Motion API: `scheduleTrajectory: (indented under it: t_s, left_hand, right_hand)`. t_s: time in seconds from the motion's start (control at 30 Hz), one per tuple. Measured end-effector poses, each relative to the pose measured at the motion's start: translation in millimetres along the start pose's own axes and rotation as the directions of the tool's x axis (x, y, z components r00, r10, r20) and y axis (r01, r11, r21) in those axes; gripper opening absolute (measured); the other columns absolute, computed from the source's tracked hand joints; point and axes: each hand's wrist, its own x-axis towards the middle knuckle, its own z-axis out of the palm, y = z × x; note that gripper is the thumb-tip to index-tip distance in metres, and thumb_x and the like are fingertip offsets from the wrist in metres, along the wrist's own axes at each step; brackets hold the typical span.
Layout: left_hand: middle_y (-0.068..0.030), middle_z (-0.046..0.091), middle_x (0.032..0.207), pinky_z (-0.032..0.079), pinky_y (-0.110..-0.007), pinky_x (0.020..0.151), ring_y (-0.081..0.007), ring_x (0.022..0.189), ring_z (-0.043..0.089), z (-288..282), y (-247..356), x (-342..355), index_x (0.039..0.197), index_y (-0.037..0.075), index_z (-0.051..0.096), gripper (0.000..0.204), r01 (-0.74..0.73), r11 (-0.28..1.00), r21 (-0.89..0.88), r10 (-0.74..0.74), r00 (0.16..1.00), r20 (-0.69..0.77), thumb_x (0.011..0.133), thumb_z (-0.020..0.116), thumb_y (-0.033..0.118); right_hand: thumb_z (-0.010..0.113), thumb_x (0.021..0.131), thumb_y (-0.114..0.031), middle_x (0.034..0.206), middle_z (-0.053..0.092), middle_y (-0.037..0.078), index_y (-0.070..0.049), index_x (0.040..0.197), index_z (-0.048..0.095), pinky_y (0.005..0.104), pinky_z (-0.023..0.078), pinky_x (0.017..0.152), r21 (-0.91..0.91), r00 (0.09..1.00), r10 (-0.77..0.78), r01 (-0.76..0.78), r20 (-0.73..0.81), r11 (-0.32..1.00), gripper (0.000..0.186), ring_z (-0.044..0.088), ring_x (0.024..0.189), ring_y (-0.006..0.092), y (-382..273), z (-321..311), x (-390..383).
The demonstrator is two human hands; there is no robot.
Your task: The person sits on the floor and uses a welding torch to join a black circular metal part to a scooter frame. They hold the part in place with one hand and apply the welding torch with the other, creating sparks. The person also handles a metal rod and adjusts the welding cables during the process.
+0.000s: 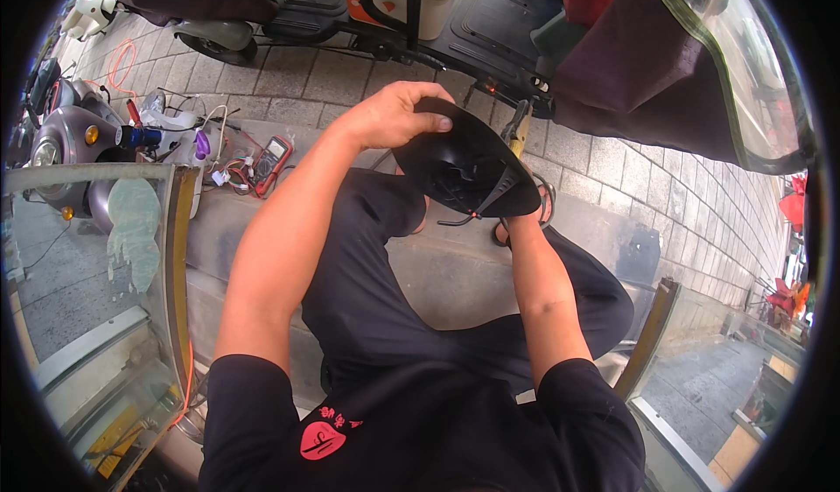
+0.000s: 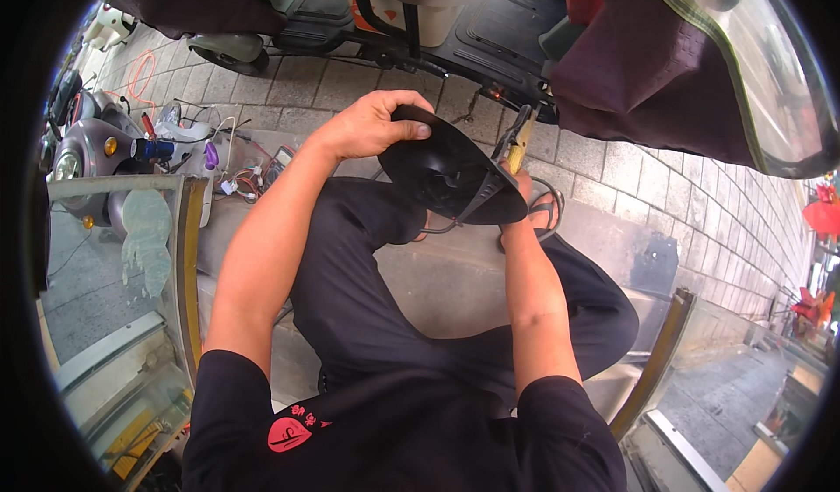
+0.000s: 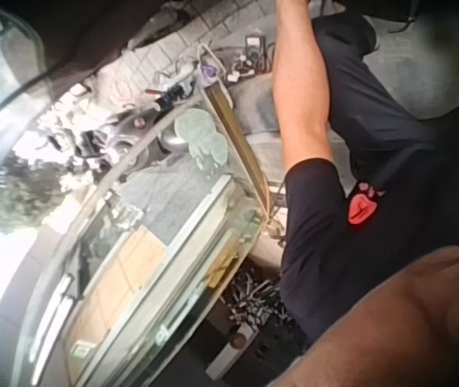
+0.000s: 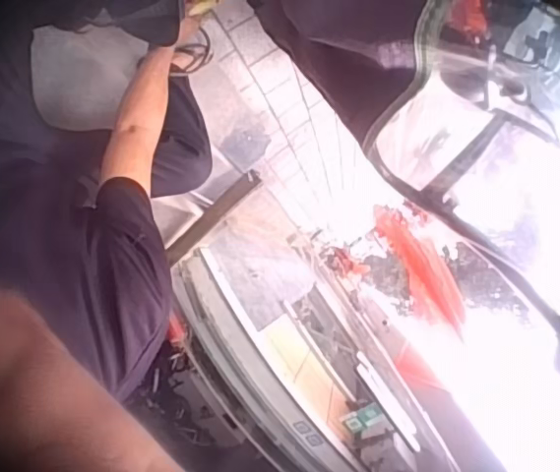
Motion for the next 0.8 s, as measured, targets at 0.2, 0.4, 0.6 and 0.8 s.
scheduleTrajectory:
  t_s: [0.2, 0.4, 0.6, 0.8]
  left_hand:
    - [0.0008, 0.074, 0.1, 0.053, -0.028, 0.088, -0.0081, 0.094, 0.064, 0.8, 1.0, 2.0, 0.118, 0.006, 0.071, 0.023, -0.027, 1.0, -0.006, 0.027, 1.0, -0.003, 0.099, 0.077, 0.017]
    - [0.0018, 0.073, 0.1, 0.053, -0.028, 0.087, -0.0075, 0.094, 0.064, 0.2, -3.9, 3.9, 0.121, 0.007, 0.071, 0.024, -0.137, 0.991, 0.006, 0.137, 0.991, -0.003, 0.099, 0.076, 0.014]
    - [0.0015, 0.074, 0.102, 0.054, -0.028, 0.087, -0.007, 0.096, 0.064, -1.0, -5.9, 4.6, 0.123, 0.006, 0.071, 0.024, -0.112, 0.994, 0.003, 0.112, 0.994, 0.008, 0.1, 0.074, 0.013]
    - [0.0019, 0.074, 0.103, 0.054, -0.027, 0.086, -0.0073, 0.096, 0.064, -1.7, -11.2, 6.0, 0.122, 0.006, 0.071, 0.022, -0.124, 0.992, 0.014, 0.124, 0.992, -0.01, 0.101, 0.072, 0.014]
  right_hand:
    - [0.071, 0.097, -0.036, 0.074, 0.07, 0.012, 0.008, 0.091, 0.071, 0.0375, 0.052, 0.064, 0.067, 0.998, -0.057, 0.056, 0.009, 0.996, 0.044, 0.068, 0.069, 0.0195, 20.4, -1.9, 9.1]
    - [0.071, 0.096, -0.036, 0.075, 0.071, 0.012, 0.008, 0.093, 0.071, 0.0371, 0.052, 0.064, 0.048, 0.995, -0.101, 0.1, 0.01, 0.994, 0.043, 0.069, 0.07, 0.0201, 25.2, 2.5, 20.2]
    - [0.072, 0.095, -0.035, 0.077, 0.071, 0.012, 0.008, 0.095, 0.071, 0.0368, 0.052, 0.063, 0.037, 0.992, -0.122, 0.122, 0.004, 0.992, 0.043, 0.07, 0.071, 0.0207, 26.5, 3.1, 24.6]
    - [0.073, 0.095, -0.034, 0.078, 0.071, 0.013, 0.008, 0.096, 0.071, 0.0364, 0.052, 0.063, 0.021, 0.992, -0.119, 0.12, -0.033, 0.993, 0.042, 0.07, 0.072, 0.0214, 31.0, -1.6, 19.5]
